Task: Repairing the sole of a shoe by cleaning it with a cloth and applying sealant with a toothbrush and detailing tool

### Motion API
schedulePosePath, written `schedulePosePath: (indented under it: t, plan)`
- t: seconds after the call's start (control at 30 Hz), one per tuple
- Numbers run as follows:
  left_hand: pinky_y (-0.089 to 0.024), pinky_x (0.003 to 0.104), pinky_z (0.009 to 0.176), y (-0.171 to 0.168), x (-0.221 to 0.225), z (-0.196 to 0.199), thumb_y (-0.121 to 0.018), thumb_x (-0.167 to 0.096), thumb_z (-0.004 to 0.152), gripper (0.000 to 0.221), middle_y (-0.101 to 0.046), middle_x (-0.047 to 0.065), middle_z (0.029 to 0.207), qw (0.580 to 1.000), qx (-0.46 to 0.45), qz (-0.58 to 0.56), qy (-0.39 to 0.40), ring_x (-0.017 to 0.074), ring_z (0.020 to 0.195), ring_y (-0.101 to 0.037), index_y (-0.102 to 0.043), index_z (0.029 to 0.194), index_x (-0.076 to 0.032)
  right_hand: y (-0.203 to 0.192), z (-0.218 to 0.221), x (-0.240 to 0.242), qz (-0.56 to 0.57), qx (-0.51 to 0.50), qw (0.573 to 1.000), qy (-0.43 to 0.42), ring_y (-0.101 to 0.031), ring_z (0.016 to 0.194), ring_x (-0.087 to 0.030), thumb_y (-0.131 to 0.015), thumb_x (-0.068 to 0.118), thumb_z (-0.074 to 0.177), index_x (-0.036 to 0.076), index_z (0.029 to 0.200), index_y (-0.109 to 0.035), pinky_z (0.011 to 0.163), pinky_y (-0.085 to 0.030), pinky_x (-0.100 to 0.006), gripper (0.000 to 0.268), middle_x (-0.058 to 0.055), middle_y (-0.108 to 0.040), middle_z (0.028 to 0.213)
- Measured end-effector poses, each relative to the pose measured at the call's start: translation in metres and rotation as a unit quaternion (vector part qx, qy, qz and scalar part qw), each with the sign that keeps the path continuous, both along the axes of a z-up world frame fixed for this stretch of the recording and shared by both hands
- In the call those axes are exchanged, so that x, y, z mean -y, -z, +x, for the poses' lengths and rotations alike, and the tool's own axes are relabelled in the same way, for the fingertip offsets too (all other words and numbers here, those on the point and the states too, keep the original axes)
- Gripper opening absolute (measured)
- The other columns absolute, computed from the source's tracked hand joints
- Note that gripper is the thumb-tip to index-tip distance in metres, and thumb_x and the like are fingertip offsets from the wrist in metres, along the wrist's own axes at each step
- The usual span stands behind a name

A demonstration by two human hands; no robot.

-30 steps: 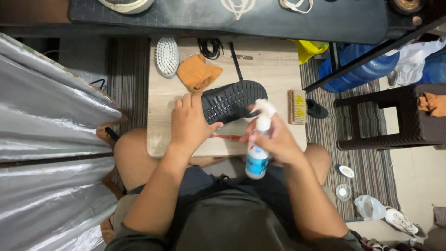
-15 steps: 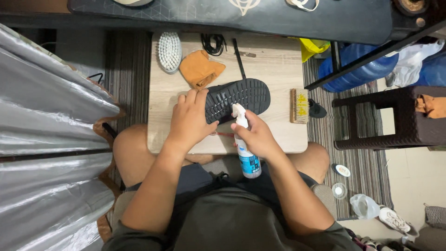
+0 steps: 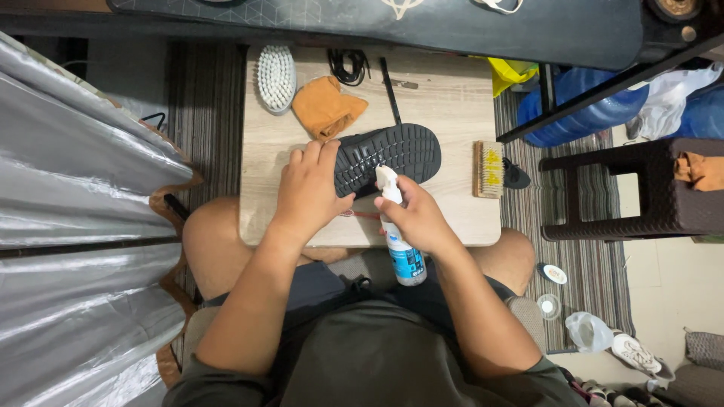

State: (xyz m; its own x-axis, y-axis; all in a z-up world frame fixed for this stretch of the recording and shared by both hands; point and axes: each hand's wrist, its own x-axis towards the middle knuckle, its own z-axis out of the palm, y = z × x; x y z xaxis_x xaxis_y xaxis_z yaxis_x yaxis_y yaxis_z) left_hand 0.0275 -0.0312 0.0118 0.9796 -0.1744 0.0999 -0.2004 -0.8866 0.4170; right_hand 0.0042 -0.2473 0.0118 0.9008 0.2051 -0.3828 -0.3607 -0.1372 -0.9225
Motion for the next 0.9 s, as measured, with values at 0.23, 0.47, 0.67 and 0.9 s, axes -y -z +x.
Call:
schedulePosePath:
  t: [0.23,0.47,0.67,0.9]
  plan:
    - [-0.057,0.051,0.083,-0.005,0.000,-0.001,-0.091,-0.034,0.058,0.094,-0.056,0.010,0.117,1.000,-0.003,0.001,0.002,0.0344,0.105,-0.057,-0.052,0.140,-0.009,-0.002,-0.003,-0.002,-0.039,0.018,0.999,-0.021,-0.075,0.060,-0.028,-0.072,0.012,0.089,0.000,0.126,-0.063,0.053,-0.062,-0.035,0.040,-0.019,-0.071,0.077]
    - [-0.056,0.051,0.084,-0.001,-0.001,-0.001,-0.091,-0.034,0.058,0.094,-0.056,0.011,0.119,1.000,0.006,-0.002,0.004,0.0345,0.105,-0.057,-0.052,0.140,-0.008,-0.018,-0.006,-0.010,-0.062,0.034,0.997,-0.024,-0.074,0.059,-0.026,-0.073,0.012,0.087,-0.001,0.122,-0.066,0.051,-0.062,-0.034,0.038,-0.019,-0.073,0.079]
    - [-0.056,0.052,0.085,0.003,-0.002,-0.001,-0.092,-0.036,0.056,0.098,-0.057,0.011,0.119,1.000,0.014,-0.004,-0.001,0.0354,0.104,-0.057,-0.052,0.141,-0.010,-0.059,-0.006,0.014,-0.087,0.116,0.989,0.021,-0.071,0.070,-0.029,-0.069,0.015,0.086,-0.003,0.135,-0.052,0.061,-0.061,-0.043,0.055,-0.022,-0.063,0.093]
    - [-0.056,0.052,0.087,0.000,-0.001,-0.003,-0.093,-0.039,0.054,0.101,-0.058,0.010,0.122,1.000,0.014,-0.013,-0.013,0.0347,0.107,-0.057,-0.054,0.143,-0.013,-0.060,0.047,0.082,-0.058,0.394,0.901,0.176,-0.071,0.092,-0.038,-0.061,-0.001,0.102,-0.002,0.137,-0.029,0.081,-0.061,-0.049,0.048,-0.022,-0.058,0.106]
